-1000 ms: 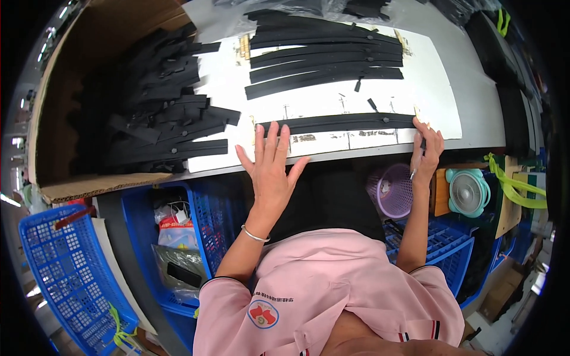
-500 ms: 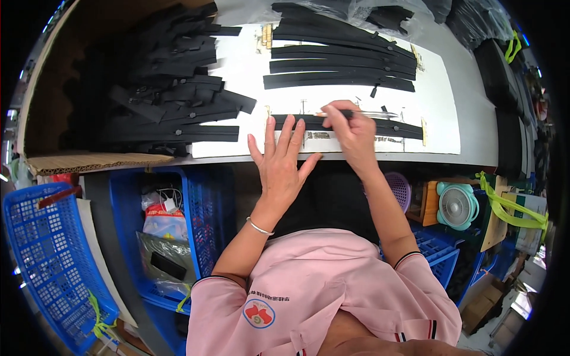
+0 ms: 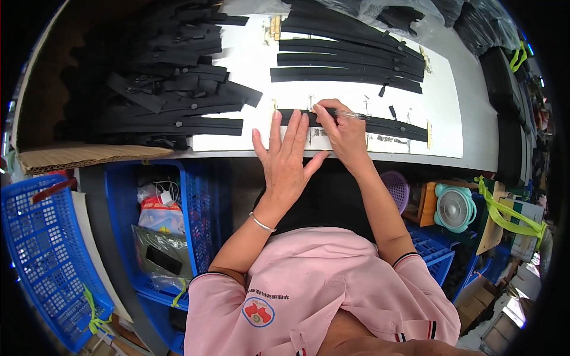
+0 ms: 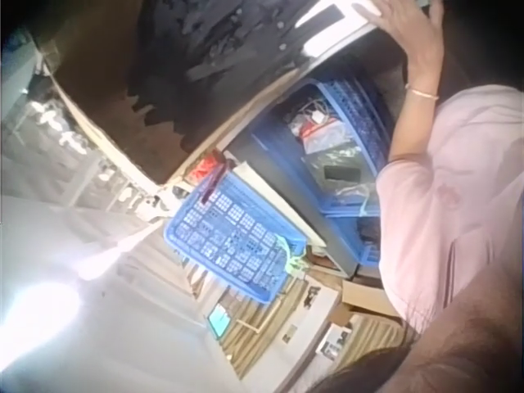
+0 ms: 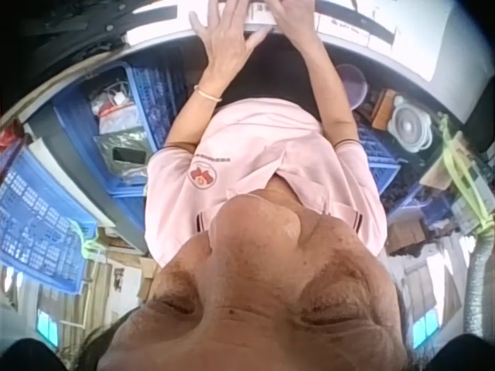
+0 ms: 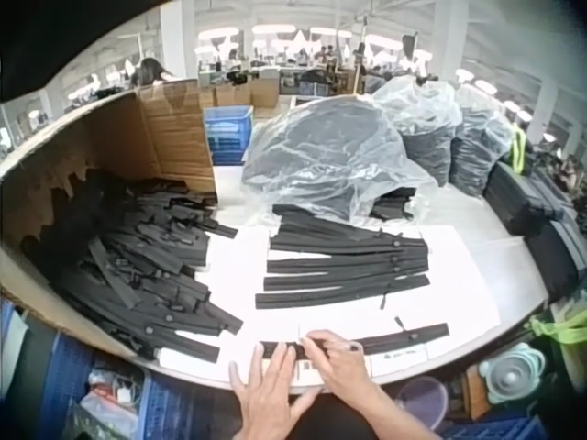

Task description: Mark and measure black zippers using a template and pen.

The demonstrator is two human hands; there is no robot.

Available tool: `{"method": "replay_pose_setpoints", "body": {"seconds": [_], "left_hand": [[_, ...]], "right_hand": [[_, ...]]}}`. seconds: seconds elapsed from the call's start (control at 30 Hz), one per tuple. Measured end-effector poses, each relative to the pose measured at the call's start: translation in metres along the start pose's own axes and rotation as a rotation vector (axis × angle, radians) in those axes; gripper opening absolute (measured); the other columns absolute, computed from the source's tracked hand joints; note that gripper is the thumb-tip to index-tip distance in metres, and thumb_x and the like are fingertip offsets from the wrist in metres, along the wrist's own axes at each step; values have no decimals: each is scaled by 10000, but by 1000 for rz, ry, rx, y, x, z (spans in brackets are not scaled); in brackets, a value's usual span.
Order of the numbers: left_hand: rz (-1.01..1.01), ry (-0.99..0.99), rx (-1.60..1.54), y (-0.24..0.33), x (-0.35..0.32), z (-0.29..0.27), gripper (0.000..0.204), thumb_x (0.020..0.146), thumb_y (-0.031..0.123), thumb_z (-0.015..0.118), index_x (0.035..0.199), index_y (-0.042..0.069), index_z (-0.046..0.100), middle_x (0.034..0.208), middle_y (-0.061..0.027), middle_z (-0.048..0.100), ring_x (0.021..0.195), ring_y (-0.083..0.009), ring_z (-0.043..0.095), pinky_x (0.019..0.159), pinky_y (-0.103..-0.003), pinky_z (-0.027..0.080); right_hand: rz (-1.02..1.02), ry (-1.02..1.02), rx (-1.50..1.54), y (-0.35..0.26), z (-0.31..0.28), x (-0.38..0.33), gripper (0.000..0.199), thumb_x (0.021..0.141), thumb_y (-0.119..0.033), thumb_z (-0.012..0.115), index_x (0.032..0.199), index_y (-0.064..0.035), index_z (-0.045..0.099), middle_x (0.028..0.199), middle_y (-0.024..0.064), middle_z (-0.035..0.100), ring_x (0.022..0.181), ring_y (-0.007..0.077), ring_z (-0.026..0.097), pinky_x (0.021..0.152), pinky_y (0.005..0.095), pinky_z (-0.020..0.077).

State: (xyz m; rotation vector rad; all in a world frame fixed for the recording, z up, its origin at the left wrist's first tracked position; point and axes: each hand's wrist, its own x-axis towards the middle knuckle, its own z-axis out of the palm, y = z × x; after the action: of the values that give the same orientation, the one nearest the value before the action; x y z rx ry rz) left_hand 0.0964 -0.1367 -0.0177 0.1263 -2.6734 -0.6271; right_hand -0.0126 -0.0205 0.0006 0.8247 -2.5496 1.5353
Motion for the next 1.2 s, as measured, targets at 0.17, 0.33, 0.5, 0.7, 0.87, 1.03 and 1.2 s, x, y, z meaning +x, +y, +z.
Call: {"method": "replay_pose_setpoints", "body": {"seconds": [0.17,0.33,0.5,0.7,0.87,1.03,1.2], "left_hand": [[11,20,1,-2,0,2,859,795,442,828,1501,81,499,1565,-66,472,1518,-342,298,1183,-656,74],[9,21,9,-1,1,1,849,789,434,832,1489,73,514,1558,-62,480,1509,-340,315,1182,-651,74],[6,23,20,2,2,0,815,791,438,827,1461,68,547,1544,-50,498,1506,-331,323,1182,-646,80],[13,22,34,2,2,3,790,804,452,818,1445,67,562,1537,-48,504,1510,-325,313,1190,-640,77],[15,30,52,0,1,2,769,829,460,802,1442,62,562,1525,-47,515,1509,-327,311,1198,-634,65],[22,-1,61,1,3,1,778,844,461,790,1457,52,541,1553,-65,488,1526,-335,278,1196,-649,37],[14,-83,42,16,7,-3,855,857,497,763,1527,66,453,1612,-82,409,1539,-349,248,1182,-679,-3]], "right_hand": [[134,39,138,-1,-1,-1,168,956,-111,677,885,37,709,860,51,731,589,142,630,547,277,464],[45,-84,123,4,-7,-3,207,982,-92,636,898,87,695,864,35,730,656,79,633,583,256,483],[53,-116,92,0,-8,-3,215,976,-86,633,880,99,684,860,29,735,640,84,617,568,256,467],[22,-83,199,6,-20,-9,193,983,-82,625,886,66,704,821,42,728,642,69,600,583,237,472],[143,286,134,11,-65,-14,211,988,-103,631,852,39,708,723,28,684,595,49,575,540,232,438],[172,304,42,40,-77,-14,210,990,-105,641,851,39,703,688,20,659,554,44,534,518,229,404],[187,288,43,39,-78,-15,211,988,-104,648,837,37,692,666,23,641,547,53,532,509,244,395]]}}
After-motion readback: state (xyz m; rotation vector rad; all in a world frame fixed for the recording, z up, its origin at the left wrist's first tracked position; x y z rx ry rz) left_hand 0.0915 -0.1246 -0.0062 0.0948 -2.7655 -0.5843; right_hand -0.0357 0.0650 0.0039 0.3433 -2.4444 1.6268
